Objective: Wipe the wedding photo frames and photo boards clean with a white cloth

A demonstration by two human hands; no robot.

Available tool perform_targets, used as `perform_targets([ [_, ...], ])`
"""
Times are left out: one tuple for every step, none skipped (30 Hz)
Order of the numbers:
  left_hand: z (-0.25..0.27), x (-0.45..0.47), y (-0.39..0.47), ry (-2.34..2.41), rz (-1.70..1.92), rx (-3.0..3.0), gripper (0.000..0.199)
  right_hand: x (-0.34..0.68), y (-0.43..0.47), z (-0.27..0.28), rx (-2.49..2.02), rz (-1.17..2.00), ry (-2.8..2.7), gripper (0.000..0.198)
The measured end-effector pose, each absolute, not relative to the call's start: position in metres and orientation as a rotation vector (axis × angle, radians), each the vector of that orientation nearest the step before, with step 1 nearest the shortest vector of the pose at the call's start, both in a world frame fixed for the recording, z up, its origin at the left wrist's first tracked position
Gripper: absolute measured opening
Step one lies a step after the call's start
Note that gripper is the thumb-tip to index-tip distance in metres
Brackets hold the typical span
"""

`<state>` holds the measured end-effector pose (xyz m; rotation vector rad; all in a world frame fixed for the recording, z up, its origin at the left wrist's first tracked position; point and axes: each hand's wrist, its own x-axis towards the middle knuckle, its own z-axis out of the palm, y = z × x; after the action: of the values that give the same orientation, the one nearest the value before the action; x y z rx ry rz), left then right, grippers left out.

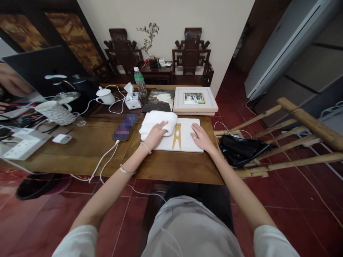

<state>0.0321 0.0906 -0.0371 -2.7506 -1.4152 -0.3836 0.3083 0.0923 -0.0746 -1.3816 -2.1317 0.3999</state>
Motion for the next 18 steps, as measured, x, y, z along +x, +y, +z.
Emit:
perform_targets([
  [-0.036,0.033,0.080,-1.390,-0.340,-2.768,0.044,0.308,0.092,-0.075,-1.380,0.400,-2.131,0.055],
  [-0.035,0.034,0.068,-1.367,-0.304,-2.778,0.043,0.308,0.092,-0.075,-1.377,0.400,-2.130,0.055],
  [-0.033,0.035,0.054,-1.352,-0.275,-2.779,0.044,0.308,0.092,-0.075,-1.375,0.398,-2.130,0.055],
  [-0.031,0.035,0.039,-1.343,-0.250,-2.777,0.044,0.308,0.092,-0.075,-1.375,0.394,-2.130,0.055],
  [-0.029,0.035,0.024,-1.339,-0.227,-2.773,0.045,0.307,0.092,-0.075,-1.377,0.389,-2.131,0.055],
  [-0.027,0.035,0.011,-1.337,-0.205,-2.771,0.045,0.307,0.092,-0.075,-1.379,0.385,-2.133,0.055],
  [-0.025,0.034,0.000,-1.337,-0.186,-2.773,0.045,0.307,0.092,-0.075,-1.380,0.383,-2.136,0.055],
  [-0.023,0.033,-0.008,-1.337,-0.167,-2.780,0.045,0.307,0.092,-0.075,-1.379,0.383,-2.137,0.055],
  [-0.022,0.032,-0.012,-1.339,-0.148,-2.792,0.044,0.308,0.093,-0.076,-1.377,0.384,-2.137,0.055],
  [-0.021,0.031,-0.012,-1.344,-0.131,-2.807,0.045,0.308,0.093,-0.076,-1.375,0.384,-2.136,0.055],
  [-0.020,0.030,-0.007,-1.354,-0.117,-2.820,0.045,0.308,0.093,-0.076,-1.374,0.384,-2.133,0.055],
  [-0.021,0.029,0.001,-1.370,-0.104,-2.832,0.046,0.308,0.093,-0.077,-1.373,0.384,-2.131,0.055],
  [-0.021,0.027,0.012,-1.393,-0.091,-2.839,0.048,0.308,0.093,-0.077,-1.373,0.383,-2.128,0.055],
  [-0.022,0.027,0.026,-1.421,-0.077,-2.839,0.049,0.308,0.093,-0.077,-1.371,0.384,-2.127,0.054],
  [-0.023,0.026,0.041,-1.451,-0.059,-2.837,0.050,0.308,0.092,-0.076,-1.370,0.387,-2.128,0.054],
  [-0.023,0.026,0.056,-1.480,-0.042,-2.833,0.052,0.308,0.092,-0.076,-1.369,0.392,-2.128,0.055],
  [-0.024,0.026,0.071,-1.508,-0.031,-2.829,0.053,0.309,0.092,-0.076,-1.369,0.398,-2.129,0.055],
  [-0.024,0.026,0.084,-1.530,-0.026,-2.825,0.055,0.309,0.092,-0.075,-1.371,0.403,-2.131,0.055],
])
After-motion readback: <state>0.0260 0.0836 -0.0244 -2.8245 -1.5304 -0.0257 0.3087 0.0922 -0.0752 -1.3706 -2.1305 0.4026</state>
